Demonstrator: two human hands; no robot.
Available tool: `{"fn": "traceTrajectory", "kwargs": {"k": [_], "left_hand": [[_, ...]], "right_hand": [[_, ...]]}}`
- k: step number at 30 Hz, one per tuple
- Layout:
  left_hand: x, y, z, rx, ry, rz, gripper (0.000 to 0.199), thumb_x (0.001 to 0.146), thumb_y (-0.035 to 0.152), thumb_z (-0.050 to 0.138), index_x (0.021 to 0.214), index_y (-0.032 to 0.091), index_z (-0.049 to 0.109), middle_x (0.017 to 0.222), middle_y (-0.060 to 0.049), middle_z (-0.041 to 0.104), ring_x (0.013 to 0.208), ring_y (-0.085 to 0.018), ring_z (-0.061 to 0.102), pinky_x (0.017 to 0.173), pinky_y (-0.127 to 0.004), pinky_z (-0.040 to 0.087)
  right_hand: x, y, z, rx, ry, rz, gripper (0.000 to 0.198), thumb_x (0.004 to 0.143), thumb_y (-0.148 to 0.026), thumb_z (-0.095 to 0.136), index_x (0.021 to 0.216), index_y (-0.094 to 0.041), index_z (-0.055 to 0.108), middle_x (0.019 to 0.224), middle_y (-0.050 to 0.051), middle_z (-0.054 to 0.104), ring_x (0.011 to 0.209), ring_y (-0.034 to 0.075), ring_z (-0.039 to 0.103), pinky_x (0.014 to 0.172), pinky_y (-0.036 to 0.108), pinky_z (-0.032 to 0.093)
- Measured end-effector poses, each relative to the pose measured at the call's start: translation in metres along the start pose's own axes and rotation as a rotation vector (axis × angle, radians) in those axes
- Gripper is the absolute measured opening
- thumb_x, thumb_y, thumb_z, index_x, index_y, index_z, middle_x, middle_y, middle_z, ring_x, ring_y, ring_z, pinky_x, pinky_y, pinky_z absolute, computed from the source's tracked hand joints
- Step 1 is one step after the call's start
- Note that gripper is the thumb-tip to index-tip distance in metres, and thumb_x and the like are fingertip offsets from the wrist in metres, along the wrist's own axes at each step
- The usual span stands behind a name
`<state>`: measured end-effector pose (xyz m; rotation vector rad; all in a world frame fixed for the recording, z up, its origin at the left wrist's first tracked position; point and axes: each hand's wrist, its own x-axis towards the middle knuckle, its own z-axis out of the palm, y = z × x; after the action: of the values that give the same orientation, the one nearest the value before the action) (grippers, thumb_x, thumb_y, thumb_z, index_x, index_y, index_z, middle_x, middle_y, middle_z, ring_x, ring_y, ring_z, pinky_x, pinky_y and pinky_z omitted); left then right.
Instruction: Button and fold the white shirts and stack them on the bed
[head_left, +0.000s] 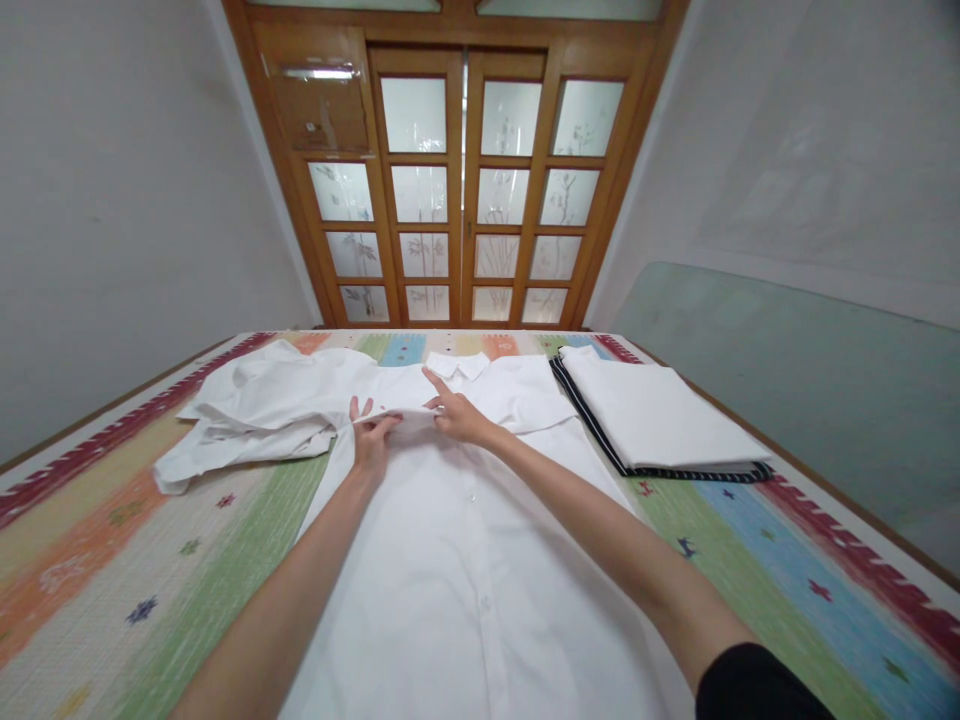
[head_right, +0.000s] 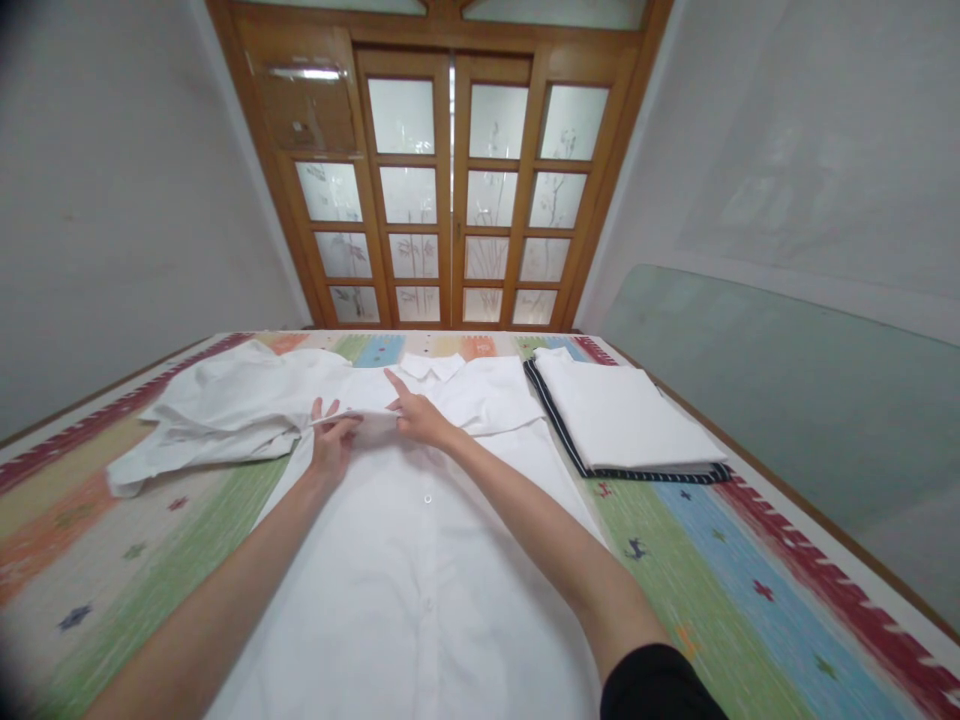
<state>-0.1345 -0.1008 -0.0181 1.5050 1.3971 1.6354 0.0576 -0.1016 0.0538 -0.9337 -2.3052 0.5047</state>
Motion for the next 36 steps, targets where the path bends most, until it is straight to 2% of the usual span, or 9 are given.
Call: {"fn": "traceTrajectory", "kwargs": {"k": [4,8,14,18,22,26,28,31,36], "left_hand": [[0.008,0.012,-0.016,-0.150,0.061,-0.113,0.058,0.060,0.031,0.069,0.116,0.018,0.061,0.108,-0.009,0.069,0.082,-0.019,0.066,0.076,-0.031,0.052],[0.009,0.021,-0.020,-0.043,0.181,-0.176,0.031,0.055,0.039,0.073,0.073,0.015,0.066,0.068,-0.002,0.066,0.066,-0.017,0.059,0.057,-0.024,0.046],[0.015,0.030,-0.023,-0.245,0.228,-0.305,0.045,0.049,0.031,0.071,0.090,0.015,0.068,0.070,0.001,0.065,0.061,-0.013,0.057,0.055,-0.022,0.045],[0.020,0.043,-0.036,-0.254,0.082,-0.416,0.064,0.046,0.026,0.063,0.108,0.014,0.066,0.058,0.006,0.056,0.049,-0.010,0.047,0.045,-0.019,0.035],[0.022,0.055,-0.051,-0.047,-0.193,-0.534,0.065,0.044,0.020,0.058,0.108,0.013,0.067,0.050,0.008,0.049,0.044,-0.009,0.039,0.041,-0.019,0.026],[0.021,0.066,-0.063,0.188,-0.595,-0.628,0.055,0.044,0.020,0.061,0.097,0.016,0.070,0.057,0.004,0.057,0.052,-0.012,0.049,0.043,-0.019,0.031],[0.021,0.070,-0.067,0.275,-0.695,-0.613,0.053,0.044,0.022,0.063,0.096,0.017,0.071,0.061,0.003,0.059,0.055,-0.014,0.051,0.045,-0.020,0.034],[0.022,0.073,-0.069,0.378,-0.699,-0.538,0.052,0.044,0.023,0.065,0.096,0.017,0.072,0.066,0.002,0.061,0.058,-0.015,0.053,0.047,-0.022,0.037],[0.022,0.064,-0.063,0.404,-0.560,-0.451,0.052,0.050,0.026,0.060,0.100,0.017,0.071,0.055,0.005,0.055,0.052,-0.013,0.048,0.047,-0.021,0.032]], "right_hand": [[-0.014,0.020,-0.010,-0.127,-0.045,0.026,0.077,0.072,-0.001,0.057,0.144,-0.014,0.034,0.124,0.008,0.065,0.110,0.021,0.057,0.096,0.034,0.044],[-0.036,0.044,-0.023,-0.300,-0.098,0.134,0.070,0.076,-0.013,0.064,0.143,-0.013,0.040,0.136,0.015,0.056,0.122,0.026,0.051,0.103,0.039,0.040],[-0.070,0.075,-0.035,-0.410,-0.110,0.297,0.054,0.100,-0.041,0.035,0.144,-0.011,0.041,0.150,0.018,0.040,0.142,0.030,0.030,0.114,0.047,0.025],[-0.088,0.090,-0.039,-0.519,-0.122,0.403,0.059,0.102,-0.043,0.018,0.151,-0.012,0.029,0.158,0.015,0.023,0.147,0.031,0.015,0.115,0.050,0.020],[-0.099,0.099,-0.042,-0.596,-0.169,0.503,0.067,0.100,-0.049,0.019,0.153,-0.007,0.022,0.159,0.017,0.019,0.147,0.031,0.016,0.116,0.046,0.018],[-0.096,0.098,-0.044,-0.640,-0.149,0.532,0.063,0.100,-0.052,0.024,0.147,-0.012,0.037,0.156,0.014,0.031,0.143,0.032,0.028,0.115,0.046,0.021],[-0.087,0.096,-0.046,-0.654,-0.105,0.523,0.054,0.102,-0.045,0.023,0.136,-0.012,0.049,0.145,0.015,0.047,0.135,0.029,0.041,0.111,0.042,0.027],[-0.070,0.095,-0.051,-0.674,-0.056,0.483,0.044,0.103,-0.031,0.023,0.123,-0.011,0.056,0.127,0.015,0.061,0.123,0.022,0.051,0.106,0.034,0.033],[-0.040,0.105,-0.066,-0.719,-0.187,0.538,0.038,0.099,-0.023,0.029,0.127,-0.017,0.055,0.131,0.013,0.058,0.118,0.025,0.054,0.093,0.034,0.043]]}}
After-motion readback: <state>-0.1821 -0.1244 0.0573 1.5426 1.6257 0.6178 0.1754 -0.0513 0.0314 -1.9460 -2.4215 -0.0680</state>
